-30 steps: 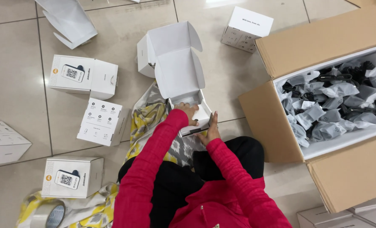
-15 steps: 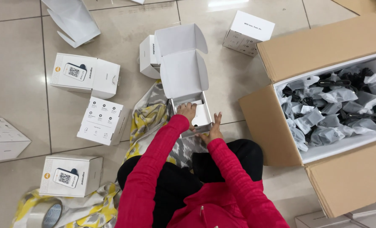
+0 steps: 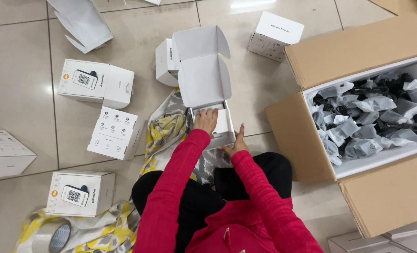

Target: The person is unpacking electronic components from a large shipping box and placing them into individual retail boxes while organizing items on the floor.

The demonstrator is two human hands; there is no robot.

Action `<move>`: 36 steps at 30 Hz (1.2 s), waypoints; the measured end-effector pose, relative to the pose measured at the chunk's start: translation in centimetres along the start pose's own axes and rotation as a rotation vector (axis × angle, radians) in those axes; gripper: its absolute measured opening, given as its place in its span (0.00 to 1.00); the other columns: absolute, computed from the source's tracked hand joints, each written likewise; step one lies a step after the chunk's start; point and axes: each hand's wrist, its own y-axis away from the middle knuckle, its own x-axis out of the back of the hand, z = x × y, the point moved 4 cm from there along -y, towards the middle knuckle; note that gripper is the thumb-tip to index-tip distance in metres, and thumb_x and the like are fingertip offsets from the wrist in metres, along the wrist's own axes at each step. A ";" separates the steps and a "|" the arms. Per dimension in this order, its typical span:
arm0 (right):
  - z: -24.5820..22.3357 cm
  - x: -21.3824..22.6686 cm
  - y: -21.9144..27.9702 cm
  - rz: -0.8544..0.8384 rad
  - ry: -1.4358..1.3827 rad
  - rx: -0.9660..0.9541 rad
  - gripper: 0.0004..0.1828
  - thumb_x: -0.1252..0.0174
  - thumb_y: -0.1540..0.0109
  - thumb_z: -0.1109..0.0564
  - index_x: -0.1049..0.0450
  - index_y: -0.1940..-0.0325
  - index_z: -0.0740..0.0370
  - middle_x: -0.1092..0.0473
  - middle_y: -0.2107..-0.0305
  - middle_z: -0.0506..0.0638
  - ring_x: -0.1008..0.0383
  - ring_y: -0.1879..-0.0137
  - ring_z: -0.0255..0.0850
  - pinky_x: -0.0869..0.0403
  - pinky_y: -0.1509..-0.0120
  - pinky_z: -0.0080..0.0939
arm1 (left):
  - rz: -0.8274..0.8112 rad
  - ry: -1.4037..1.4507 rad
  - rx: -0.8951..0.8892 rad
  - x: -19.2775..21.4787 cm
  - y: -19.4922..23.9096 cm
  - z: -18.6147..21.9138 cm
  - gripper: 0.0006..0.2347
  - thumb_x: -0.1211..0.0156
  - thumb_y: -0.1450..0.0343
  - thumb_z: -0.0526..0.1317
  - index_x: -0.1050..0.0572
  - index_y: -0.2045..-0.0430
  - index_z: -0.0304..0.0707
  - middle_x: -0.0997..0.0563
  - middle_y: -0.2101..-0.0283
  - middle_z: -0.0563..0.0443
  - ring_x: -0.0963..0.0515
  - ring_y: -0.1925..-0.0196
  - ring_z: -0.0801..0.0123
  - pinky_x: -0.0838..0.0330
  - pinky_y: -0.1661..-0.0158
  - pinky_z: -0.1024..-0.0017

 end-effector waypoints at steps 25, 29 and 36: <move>-2.7 1.6 1.8 -0.152 0.444 0.217 0.57 0.30 0.48 0.49 0.56 0.23 0.52 0.56 0.24 0.46 0.63 0.18 0.44 0.56 0.23 0.70 | 0.069 0.202 -0.021 -5.7 3.5 3.3 0.14 0.44 0.30 0.38 0.26 0.50 0.35 0.20 0.53 0.36 0.22 0.50 0.43 0.28 0.48 0.51; -2.6 11.7 3.9 0.228 0.164 0.497 0.40 0.34 0.42 0.53 0.43 0.28 0.57 0.40 0.32 0.53 0.47 0.22 0.49 0.49 0.23 0.69 | 0.386 0.346 -0.118 5.0 3.3 11.4 0.13 0.45 0.30 0.36 0.24 0.53 0.36 0.20 0.54 0.40 0.21 0.51 0.46 0.27 0.51 0.53; 15.6 31.7 6.8 0.955 0.013 0.214 0.21 0.42 0.36 0.64 0.30 0.38 0.63 0.30 0.41 0.61 0.30 0.34 0.59 0.31 0.29 0.52 | 0.627 0.515 -0.553 5.5 -4.6 34.7 0.09 0.46 0.26 0.37 0.22 0.55 0.38 0.21 0.50 0.41 0.22 0.49 0.47 0.27 0.49 0.57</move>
